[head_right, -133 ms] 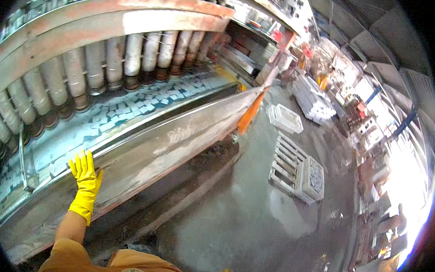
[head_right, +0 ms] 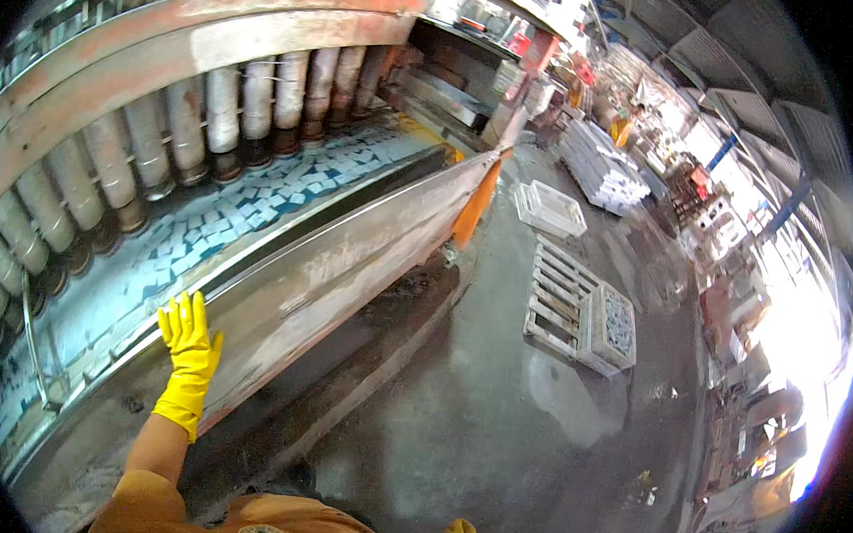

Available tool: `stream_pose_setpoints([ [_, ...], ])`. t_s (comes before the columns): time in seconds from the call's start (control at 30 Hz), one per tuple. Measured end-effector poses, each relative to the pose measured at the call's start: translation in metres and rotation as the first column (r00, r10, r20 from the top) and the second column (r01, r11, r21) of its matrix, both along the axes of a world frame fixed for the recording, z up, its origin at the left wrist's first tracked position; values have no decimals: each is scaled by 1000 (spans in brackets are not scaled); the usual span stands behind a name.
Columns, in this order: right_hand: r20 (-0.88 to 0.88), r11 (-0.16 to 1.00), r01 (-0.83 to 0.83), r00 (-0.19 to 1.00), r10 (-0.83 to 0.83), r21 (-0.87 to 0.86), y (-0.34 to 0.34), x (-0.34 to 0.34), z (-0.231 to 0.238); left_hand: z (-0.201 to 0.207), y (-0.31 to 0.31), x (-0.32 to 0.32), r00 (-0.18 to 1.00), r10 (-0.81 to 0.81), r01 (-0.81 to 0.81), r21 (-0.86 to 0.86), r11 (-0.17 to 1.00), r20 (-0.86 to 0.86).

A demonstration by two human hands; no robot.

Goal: The person measures small white rectangular tiles using a caliper in a factory setting. They pick up individual tiles from a blue tray, measure their dimensions, and place them into a white basket. Later, the person uses a long metal bar to push tiles along a conveyor belt.

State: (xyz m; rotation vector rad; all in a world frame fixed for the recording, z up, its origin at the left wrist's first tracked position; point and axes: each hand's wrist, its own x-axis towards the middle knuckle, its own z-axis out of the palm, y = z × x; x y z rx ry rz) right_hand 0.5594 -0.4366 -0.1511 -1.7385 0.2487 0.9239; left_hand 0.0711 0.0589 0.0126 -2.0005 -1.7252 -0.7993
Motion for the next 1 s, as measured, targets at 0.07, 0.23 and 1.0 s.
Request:
stream_pose_setpoints([
  [0.07,-17,998,-16,1000,15,-68,0,-2,-3,6,33,52,997,-80,81,-66,995,17],
  [0.23,-162,961,-151,980,114,-234,10,-5,-28,10,97,160,989,-142,145,-194,970,27],
  [1.0,260,900,-434,874,410,40,386,540,-41,-27,223,342,769,633,-639,152,754,92],
])
